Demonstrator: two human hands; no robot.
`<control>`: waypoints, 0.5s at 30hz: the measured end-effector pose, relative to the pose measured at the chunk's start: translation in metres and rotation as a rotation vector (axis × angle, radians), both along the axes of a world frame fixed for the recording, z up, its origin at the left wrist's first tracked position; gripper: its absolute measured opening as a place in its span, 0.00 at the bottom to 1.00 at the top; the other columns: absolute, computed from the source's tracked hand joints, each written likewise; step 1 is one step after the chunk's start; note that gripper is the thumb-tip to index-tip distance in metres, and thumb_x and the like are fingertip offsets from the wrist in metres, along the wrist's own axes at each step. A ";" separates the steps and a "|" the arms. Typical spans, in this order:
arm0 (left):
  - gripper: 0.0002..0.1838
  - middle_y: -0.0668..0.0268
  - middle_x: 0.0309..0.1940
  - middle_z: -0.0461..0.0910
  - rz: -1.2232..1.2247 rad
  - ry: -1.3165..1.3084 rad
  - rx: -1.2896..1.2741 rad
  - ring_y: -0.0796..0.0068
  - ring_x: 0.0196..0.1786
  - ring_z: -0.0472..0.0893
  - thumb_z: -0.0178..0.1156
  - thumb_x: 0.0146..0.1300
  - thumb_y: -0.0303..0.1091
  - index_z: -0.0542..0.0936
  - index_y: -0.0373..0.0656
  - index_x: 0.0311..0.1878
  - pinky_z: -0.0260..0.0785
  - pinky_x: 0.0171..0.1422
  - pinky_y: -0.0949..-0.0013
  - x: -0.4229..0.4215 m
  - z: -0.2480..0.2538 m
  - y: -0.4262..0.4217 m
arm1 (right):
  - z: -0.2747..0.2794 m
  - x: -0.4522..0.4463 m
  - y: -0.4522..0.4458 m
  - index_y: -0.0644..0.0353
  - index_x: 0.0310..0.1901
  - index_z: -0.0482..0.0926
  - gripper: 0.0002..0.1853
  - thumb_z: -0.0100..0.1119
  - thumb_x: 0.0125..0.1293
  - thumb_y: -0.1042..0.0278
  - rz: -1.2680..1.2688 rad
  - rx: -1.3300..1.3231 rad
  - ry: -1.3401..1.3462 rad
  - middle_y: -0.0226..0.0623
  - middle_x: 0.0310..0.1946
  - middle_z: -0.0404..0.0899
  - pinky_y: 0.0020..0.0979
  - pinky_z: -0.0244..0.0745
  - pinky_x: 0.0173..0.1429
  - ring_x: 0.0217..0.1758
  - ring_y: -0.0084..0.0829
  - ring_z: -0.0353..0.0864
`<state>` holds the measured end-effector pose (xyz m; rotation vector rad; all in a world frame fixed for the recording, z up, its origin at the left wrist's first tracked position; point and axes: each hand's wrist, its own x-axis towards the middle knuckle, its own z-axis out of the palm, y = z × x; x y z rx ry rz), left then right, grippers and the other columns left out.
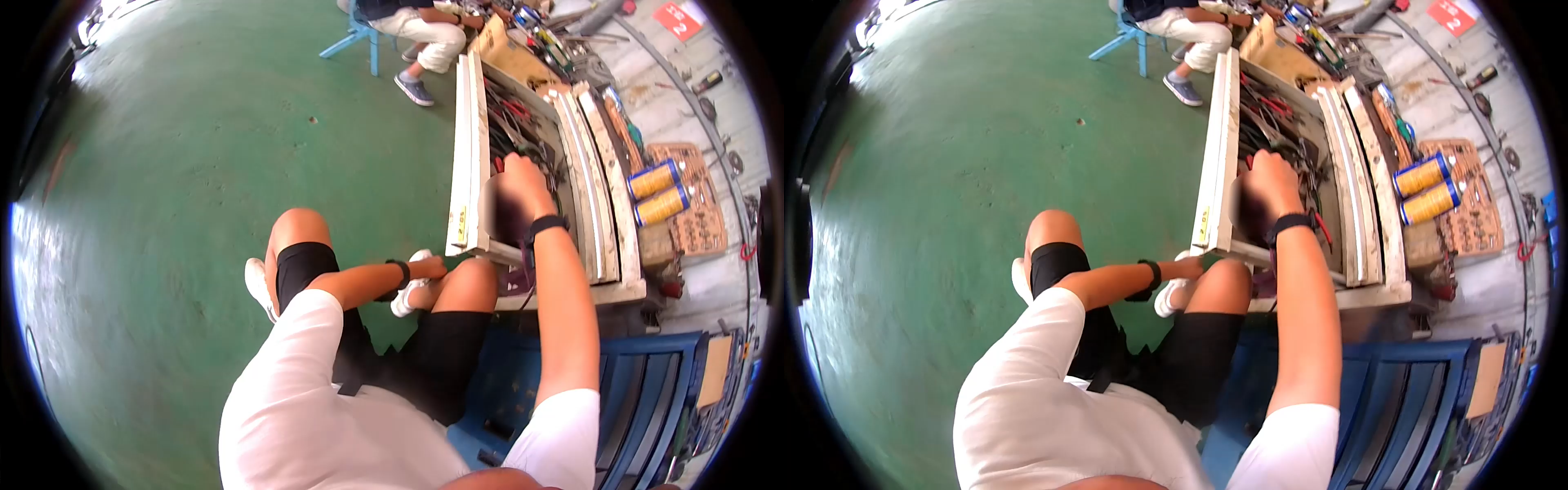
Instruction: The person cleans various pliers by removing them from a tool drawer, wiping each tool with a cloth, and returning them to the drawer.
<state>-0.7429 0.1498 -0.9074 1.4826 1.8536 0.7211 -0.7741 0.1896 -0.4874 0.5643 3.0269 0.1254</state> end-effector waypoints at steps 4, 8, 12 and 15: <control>0.20 0.56 0.42 0.83 0.227 -0.593 -0.023 0.62 0.44 0.79 0.53 0.65 0.46 0.82 0.42 0.49 0.69 0.52 0.59 -0.001 0.100 -0.053 | 0.013 0.002 -0.002 0.65 0.42 0.82 0.18 0.56 0.62 0.58 -0.101 -0.013 -0.044 0.61 0.47 0.82 0.51 0.75 0.57 0.52 0.59 0.81; 0.21 0.60 0.37 0.82 0.285 -0.818 0.174 0.64 0.40 0.78 0.57 0.59 0.46 0.83 0.38 0.46 0.70 0.46 0.61 -0.004 0.086 -0.044 | 0.025 0.004 0.026 0.60 0.41 0.83 0.21 0.64 0.60 0.48 -0.138 -0.053 -0.041 0.58 0.42 0.83 0.48 0.76 0.54 0.51 0.55 0.83; 0.20 0.44 0.43 0.85 0.392 -0.401 0.032 0.47 0.50 0.83 0.61 0.56 0.40 0.85 0.34 0.46 0.75 0.53 0.53 0.004 0.067 -0.034 | 0.041 0.013 0.050 0.63 0.40 0.82 0.20 0.66 0.62 0.52 -0.047 -0.062 0.064 0.56 0.40 0.84 0.47 0.76 0.52 0.48 0.55 0.83; 0.18 0.48 0.38 0.84 0.159 -0.179 0.150 0.52 0.43 0.84 0.59 0.56 0.41 0.86 0.34 0.39 0.74 0.44 0.54 -0.005 0.045 -0.024 | 0.044 0.024 0.063 0.65 0.38 0.81 0.20 0.66 0.63 0.52 0.106 -0.155 0.207 0.58 0.37 0.83 0.48 0.75 0.51 0.47 0.57 0.82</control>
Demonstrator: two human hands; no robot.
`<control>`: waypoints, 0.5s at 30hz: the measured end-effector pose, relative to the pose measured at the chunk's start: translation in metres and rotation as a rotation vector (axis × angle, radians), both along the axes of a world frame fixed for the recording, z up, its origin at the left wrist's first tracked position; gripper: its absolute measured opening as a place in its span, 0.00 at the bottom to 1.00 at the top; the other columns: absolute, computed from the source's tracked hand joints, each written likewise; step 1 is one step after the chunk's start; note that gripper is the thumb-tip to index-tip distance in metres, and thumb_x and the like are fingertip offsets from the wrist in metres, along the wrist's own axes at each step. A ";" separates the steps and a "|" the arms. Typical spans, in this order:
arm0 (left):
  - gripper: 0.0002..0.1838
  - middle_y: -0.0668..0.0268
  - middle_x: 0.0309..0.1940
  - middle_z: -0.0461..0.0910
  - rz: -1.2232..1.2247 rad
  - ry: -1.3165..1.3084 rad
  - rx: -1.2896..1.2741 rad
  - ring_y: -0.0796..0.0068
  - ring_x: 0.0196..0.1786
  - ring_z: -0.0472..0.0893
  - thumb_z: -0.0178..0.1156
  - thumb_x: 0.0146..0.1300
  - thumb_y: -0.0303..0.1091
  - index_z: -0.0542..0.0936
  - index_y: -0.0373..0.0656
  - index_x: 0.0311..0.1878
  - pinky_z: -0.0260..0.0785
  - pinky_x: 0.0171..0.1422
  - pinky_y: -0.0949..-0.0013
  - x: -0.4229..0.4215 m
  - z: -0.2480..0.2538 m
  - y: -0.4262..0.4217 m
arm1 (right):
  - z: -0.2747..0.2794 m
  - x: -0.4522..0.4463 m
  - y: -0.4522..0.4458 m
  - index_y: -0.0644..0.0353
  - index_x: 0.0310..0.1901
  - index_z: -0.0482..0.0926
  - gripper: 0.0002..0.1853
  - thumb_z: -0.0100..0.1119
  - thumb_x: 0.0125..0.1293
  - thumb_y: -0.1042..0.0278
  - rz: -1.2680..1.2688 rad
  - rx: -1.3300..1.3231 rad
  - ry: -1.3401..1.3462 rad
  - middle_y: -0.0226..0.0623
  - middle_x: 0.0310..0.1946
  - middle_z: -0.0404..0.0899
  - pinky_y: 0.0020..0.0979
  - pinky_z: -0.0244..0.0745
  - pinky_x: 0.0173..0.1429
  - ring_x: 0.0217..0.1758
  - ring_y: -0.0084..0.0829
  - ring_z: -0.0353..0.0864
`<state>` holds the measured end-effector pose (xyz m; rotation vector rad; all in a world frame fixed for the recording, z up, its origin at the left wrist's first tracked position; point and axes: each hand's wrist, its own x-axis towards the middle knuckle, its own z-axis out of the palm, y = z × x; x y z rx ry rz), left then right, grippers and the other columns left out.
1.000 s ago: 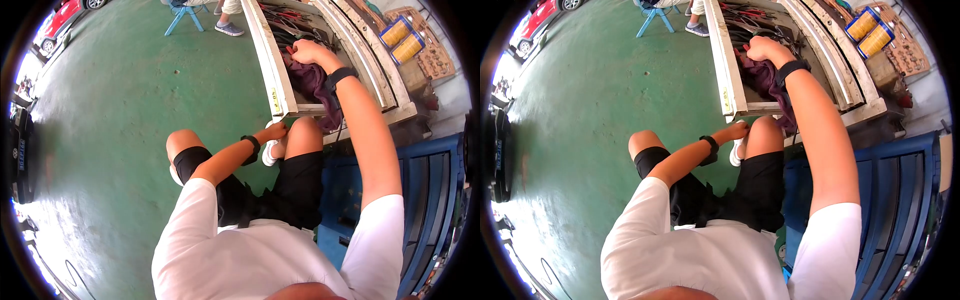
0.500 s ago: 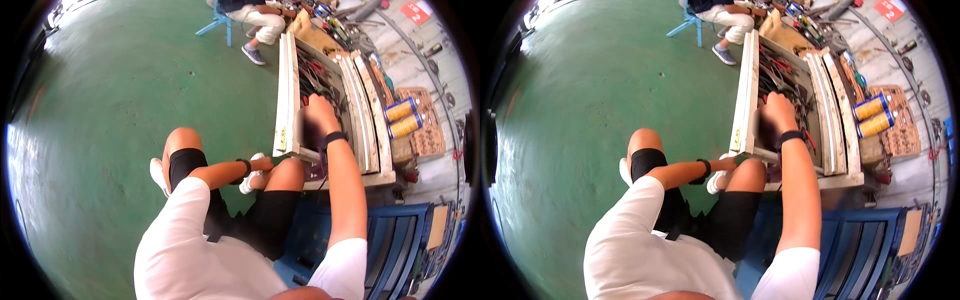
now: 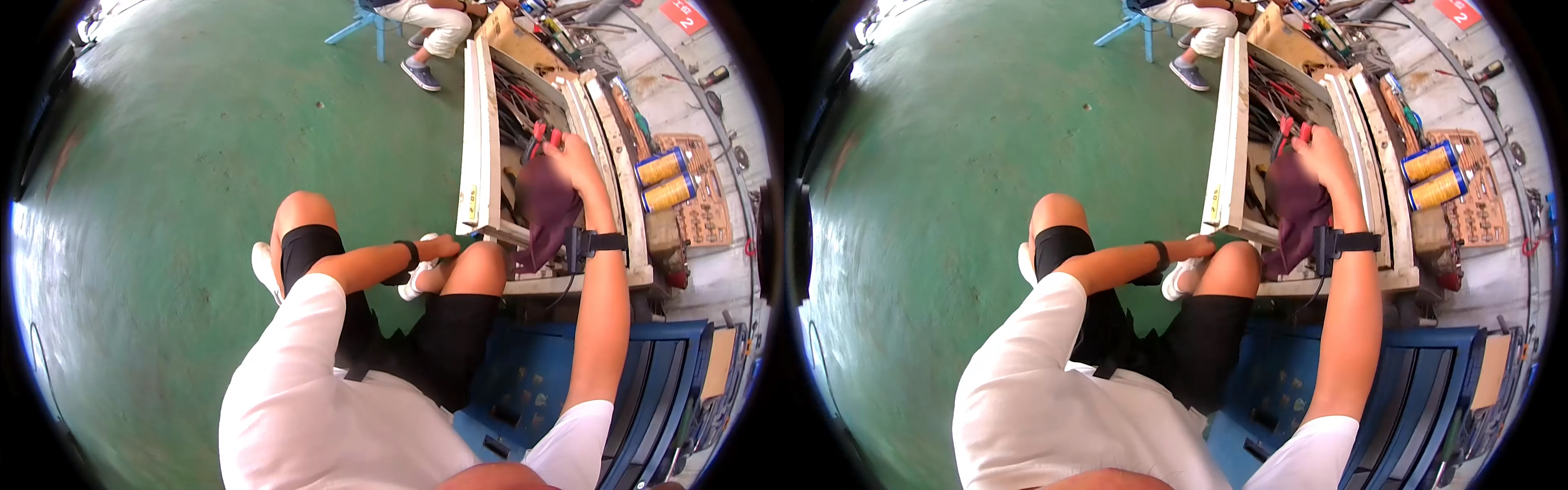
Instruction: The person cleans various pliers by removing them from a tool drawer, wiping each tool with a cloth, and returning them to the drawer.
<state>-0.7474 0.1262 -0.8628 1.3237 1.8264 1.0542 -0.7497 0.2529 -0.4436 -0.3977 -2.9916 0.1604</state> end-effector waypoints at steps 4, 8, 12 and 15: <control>0.13 0.64 0.26 0.79 0.091 -0.663 0.100 0.69 0.29 0.76 0.58 0.54 0.34 0.84 0.38 0.39 0.66 0.31 0.62 0.006 0.098 -0.050 | 0.022 0.016 -0.022 0.66 0.41 0.82 0.21 0.61 0.67 0.51 -0.046 -0.068 0.210 0.57 0.30 0.82 0.45 0.76 0.44 0.38 0.54 0.84; 0.14 0.56 0.26 0.82 0.206 -0.497 -0.039 0.60 0.32 0.83 0.59 0.56 0.34 0.84 0.38 0.42 0.72 0.36 0.54 0.006 0.074 -0.029 | 0.050 0.028 -0.025 0.66 0.44 0.82 0.24 0.58 0.69 0.46 -0.074 0.020 0.396 0.48 0.28 0.83 0.40 0.75 0.41 0.33 0.44 0.84; 0.10 0.42 0.32 0.82 0.037 0.166 0.054 0.50 0.40 0.86 0.59 0.57 0.31 0.85 0.39 0.38 0.77 0.40 0.54 0.003 -0.043 -0.002 | 0.078 0.041 -0.007 0.66 0.44 0.81 0.26 0.59 0.70 0.44 -0.048 -0.068 0.687 0.42 0.26 0.83 0.33 0.72 0.40 0.29 0.32 0.80; 0.09 0.52 0.28 0.82 -0.045 0.007 -0.077 0.59 0.31 0.84 0.56 0.61 0.35 0.83 0.41 0.33 0.74 0.33 0.58 -0.002 -0.005 -0.011 | 0.102 0.063 -0.028 0.64 0.48 0.81 0.25 0.58 0.70 0.44 -0.100 0.123 0.757 0.41 0.25 0.83 0.32 0.72 0.40 0.28 0.31 0.78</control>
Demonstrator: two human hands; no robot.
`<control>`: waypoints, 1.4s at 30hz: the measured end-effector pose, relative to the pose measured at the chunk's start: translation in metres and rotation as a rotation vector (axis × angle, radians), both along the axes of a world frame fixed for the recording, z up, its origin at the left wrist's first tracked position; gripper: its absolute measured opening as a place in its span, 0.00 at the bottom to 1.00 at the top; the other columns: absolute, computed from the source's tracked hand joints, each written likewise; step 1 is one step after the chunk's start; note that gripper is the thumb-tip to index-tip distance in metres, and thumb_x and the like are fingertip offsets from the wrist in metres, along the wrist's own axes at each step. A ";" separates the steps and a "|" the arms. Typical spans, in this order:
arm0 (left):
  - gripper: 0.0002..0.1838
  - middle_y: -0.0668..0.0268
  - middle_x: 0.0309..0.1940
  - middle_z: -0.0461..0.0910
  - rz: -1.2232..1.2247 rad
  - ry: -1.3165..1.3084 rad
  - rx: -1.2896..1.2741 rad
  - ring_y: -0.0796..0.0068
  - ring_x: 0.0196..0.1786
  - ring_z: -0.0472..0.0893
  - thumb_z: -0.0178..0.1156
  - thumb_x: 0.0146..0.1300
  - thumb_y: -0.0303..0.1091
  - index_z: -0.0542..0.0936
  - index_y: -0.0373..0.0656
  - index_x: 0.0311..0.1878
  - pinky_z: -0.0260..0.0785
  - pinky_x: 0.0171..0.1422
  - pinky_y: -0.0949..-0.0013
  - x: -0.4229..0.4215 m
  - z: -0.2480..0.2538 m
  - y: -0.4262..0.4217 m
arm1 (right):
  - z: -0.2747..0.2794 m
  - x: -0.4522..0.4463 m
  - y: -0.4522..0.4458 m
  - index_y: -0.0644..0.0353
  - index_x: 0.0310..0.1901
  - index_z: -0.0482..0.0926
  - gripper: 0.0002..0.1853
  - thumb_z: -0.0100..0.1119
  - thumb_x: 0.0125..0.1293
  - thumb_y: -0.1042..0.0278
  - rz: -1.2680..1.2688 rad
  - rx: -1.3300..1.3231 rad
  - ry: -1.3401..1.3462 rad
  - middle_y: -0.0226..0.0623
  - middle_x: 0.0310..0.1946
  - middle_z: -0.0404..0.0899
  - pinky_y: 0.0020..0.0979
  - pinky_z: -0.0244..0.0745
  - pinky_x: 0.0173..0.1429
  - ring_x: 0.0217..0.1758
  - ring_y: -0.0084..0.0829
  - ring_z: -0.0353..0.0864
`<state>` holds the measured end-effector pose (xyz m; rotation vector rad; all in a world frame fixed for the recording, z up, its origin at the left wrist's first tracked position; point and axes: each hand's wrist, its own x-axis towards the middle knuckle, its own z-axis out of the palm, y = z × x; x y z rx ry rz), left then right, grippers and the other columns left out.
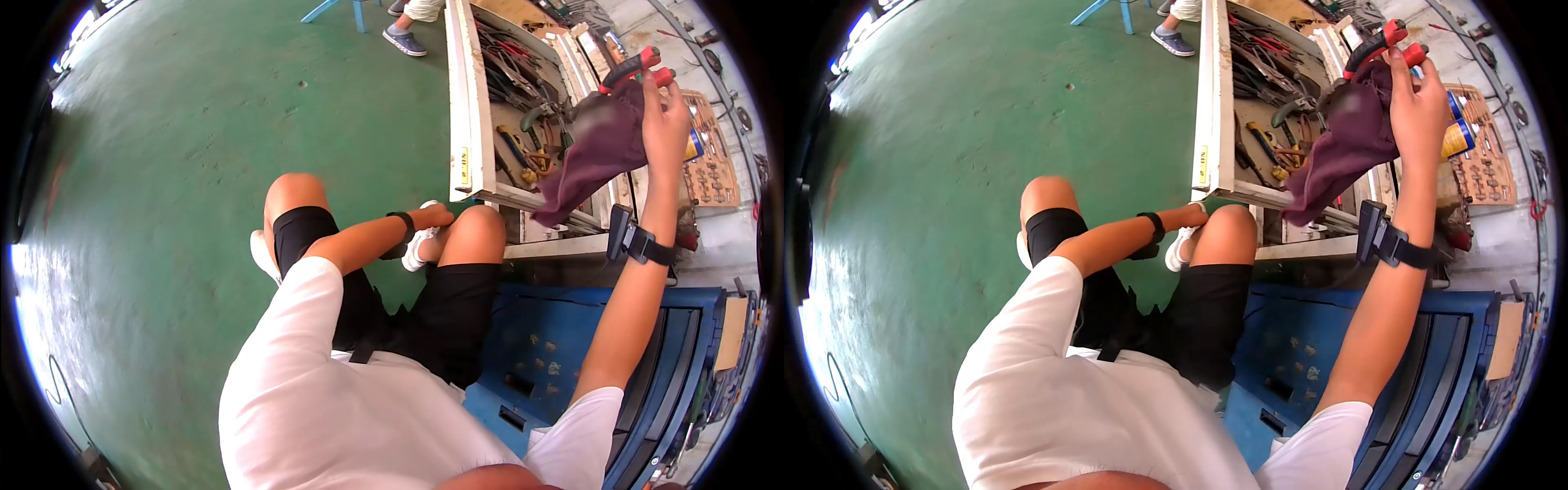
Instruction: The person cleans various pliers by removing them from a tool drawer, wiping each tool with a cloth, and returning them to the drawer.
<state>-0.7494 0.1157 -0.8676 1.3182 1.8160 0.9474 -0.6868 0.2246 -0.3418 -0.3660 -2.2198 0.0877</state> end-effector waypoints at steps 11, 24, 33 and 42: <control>0.13 0.67 0.29 0.79 0.140 -0.497 -0.301 0.77 0.29 0.74 0.54 0.65 0.39 0.81 0.41 0.35 0.64 0.33 0.67 0.006 0.045 -0.003 | 0.001 0.072 -0.038 0.60 0.54 0.80 0.20 0.58 0.73 0.51 -0.064 0.097 0.136 0.41 0.36 0.86 0.29 0.72 0.46 0.35 0.27 0.79; 0.14 0.59 0.30 0.82 0.252 -0.492 -0.191 0.73 0.30 0.80 0.52 0.60 0.32 0.83 0.32 0.39 0.69 0.31 0.66 0.015 0.028 0.001 | -0.018 0.150 -0.033 0.68 0.56 0.77 0.15 0.56 0.75 0.68 -0.073 0.098 0.073 0.35 0.39 0.83 0.24 0.72 0.49 0.42 0.21 0.78; 0.20 0.72 0.32 0.79 -0.345 -0.751 -0.273 0.79 0.37 0.77 0.56 0.72 0.49 0.87 0.42 0.43 0.72 0.45 0.73 -0.024 0.180 -0.070 | -0.027 0.110 -0.094 0.69 0.52 0.75 0.09 0.53 0.74 0.76 0.346 -0.013 0.185 0.40 0.52 0.78 0.29 0.73 0.59 0.51 0.32 0.82; 0.29 0.63 0.49 0.82 0.089 -0.827 0.146 0.72 0.50 0.79 0.44 0.76 0.55 0.81 0.37 0.54 0.73 0.56 0.63 -0.099 0.269 -0.264 | -0.083 0.019 -0.207 0.57 0.52 0.78 0.15 0.62 0.64 0.78 1.029 -0.325 0.022 0.37 0.36 0.82 0.28 0.80 0.36 0.37 0.29 0.87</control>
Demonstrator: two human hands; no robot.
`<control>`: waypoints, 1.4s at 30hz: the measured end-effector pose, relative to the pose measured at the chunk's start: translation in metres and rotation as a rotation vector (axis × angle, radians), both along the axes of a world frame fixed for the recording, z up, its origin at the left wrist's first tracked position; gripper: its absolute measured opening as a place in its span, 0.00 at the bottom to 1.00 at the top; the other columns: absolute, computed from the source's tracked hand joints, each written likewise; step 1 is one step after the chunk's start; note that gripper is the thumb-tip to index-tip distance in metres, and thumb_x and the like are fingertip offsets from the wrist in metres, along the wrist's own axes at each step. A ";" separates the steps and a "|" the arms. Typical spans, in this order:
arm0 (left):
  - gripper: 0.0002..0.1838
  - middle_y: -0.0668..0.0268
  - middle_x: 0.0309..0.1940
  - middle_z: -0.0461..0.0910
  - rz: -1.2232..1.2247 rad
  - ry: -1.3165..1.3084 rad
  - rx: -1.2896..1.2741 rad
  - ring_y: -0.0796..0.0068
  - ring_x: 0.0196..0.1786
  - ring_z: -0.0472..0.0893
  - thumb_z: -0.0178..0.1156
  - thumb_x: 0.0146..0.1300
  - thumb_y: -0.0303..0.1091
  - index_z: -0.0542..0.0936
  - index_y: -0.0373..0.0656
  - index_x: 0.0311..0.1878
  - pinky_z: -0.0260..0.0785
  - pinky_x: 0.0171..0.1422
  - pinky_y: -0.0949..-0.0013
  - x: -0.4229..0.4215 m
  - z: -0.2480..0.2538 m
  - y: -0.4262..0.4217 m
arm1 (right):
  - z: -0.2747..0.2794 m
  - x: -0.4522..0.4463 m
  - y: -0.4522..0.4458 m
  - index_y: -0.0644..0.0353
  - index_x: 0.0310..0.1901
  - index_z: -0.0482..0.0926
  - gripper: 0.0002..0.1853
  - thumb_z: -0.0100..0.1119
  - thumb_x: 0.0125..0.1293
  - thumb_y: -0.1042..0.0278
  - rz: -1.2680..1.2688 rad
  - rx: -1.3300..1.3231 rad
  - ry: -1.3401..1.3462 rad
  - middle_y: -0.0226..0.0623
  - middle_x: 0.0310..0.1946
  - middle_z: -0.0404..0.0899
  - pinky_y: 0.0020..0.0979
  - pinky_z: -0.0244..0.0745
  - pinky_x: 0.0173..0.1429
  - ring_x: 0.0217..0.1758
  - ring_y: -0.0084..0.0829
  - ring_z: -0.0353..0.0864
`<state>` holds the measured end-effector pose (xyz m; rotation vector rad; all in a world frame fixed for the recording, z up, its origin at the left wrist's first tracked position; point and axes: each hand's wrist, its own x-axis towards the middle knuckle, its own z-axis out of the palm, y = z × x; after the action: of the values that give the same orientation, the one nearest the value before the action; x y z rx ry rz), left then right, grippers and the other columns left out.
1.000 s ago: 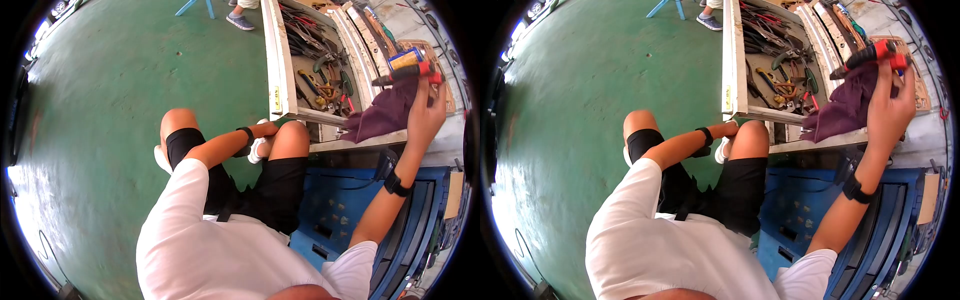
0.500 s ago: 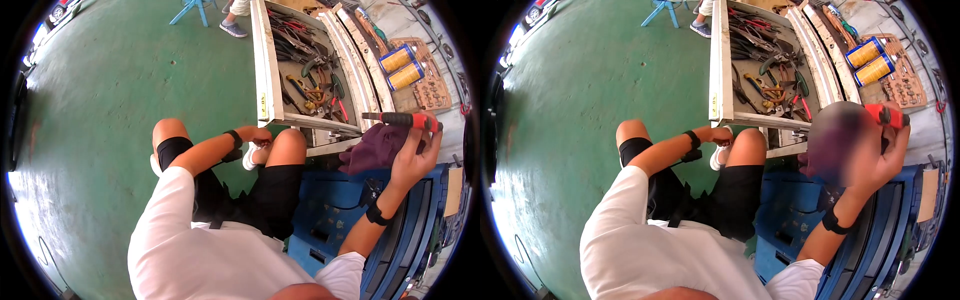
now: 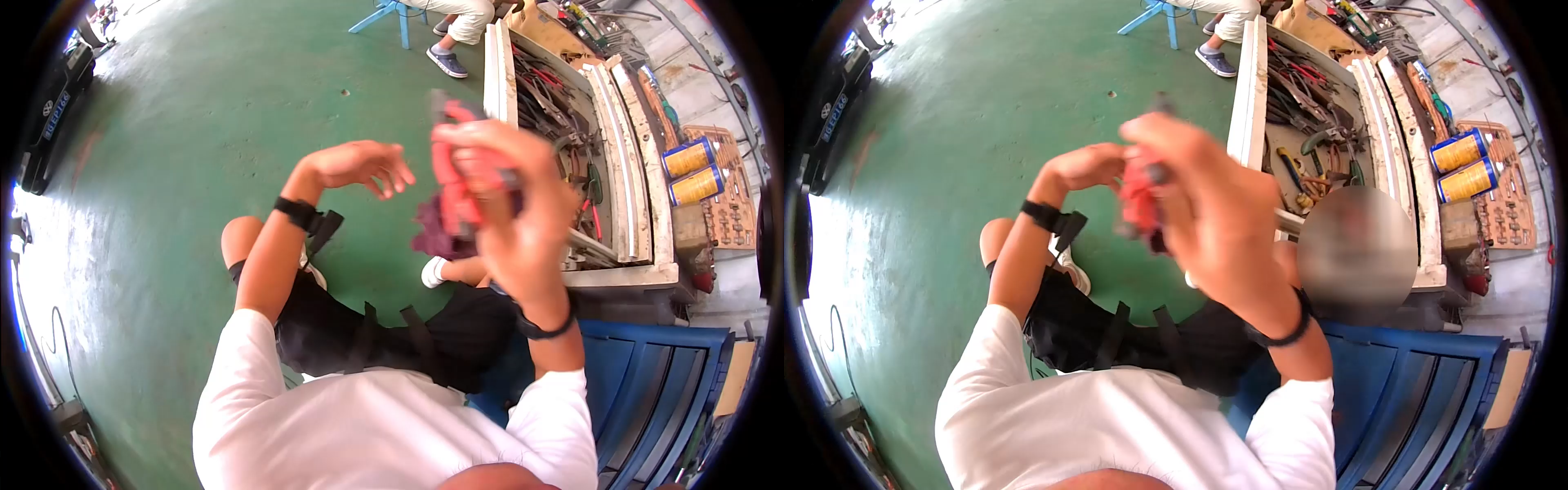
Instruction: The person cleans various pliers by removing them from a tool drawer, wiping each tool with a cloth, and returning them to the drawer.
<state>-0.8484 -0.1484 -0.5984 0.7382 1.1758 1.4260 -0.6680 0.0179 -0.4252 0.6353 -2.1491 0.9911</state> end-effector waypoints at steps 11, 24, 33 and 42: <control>0.44 0.60 0.44 0.81 0.501 -0.103 -0.036 0.69 0.35 0.80 0.34 0.72 0.70 0.71 0.35 0.65 0.74 0.38 0.68 0.061 0.018 -0.074 | -0.149 -0.068 -0.062 0.47 0.50 0.79 0.20 0.65 0.54 0.73 0.044 0.373 0.066 0.27 0.33 0.79 0.30 0.76 0.27 0.31 0.31 0.84; 0.17 0.65 0.34 0.75 1.177 0.124 -0.374 0.78 0.32 0.76 0.65 0.54 0.30 0.70 0.40 0.44 0.69 0.29 0.67 0.007 -0.081 -0.046 | -0.257 -0.072 -0.047 0.53 0.73 0.60 0.37 0.64 0.64 0.62 0.232 0.014 -0.780 0.50 0.56 0.76 0.47 0.77 0.52 0.48 0.55 0.80; 0.29 0.61 0.33 0.73 1.256 0.660 -0.675 0.68 0.35 0.74 0.72 0.46 0.38 0.68 0.35 0.46 0.71 0.43 0.62 0.006 -0.059 -0.048 | -0.296 -0.071 -0.013 0.65 0.51 0.77 0.27 0.75 0.52 0.60 0.499 0.674 -1.258 0.57 0.48 0.79 0.42 0.78 0.54 0.58 0.53 0.77; 0.31 0.55 0.41 0.79 1.167 0.612 -0.712 0.62 0.39 0.81 0.70 0.47 0.40 0.69 0.32 0.49 0.74 0.47 0.61 0.000 -0.074 -0.044 | -0.300 -0.073 -0.005 0.67 0.42 0.82 0.12 0.62 0.54 0.83 0.670 1.020 -1.204 0.55 0.53 0.75 0.46 0.79 0.52 0.55 0.55 0.78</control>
<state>-0.8484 -0.1926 -0.6721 -0.1348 2.6737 1.4742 -0.7414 0.0128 -0.7252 1.5937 -3.6911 0.4856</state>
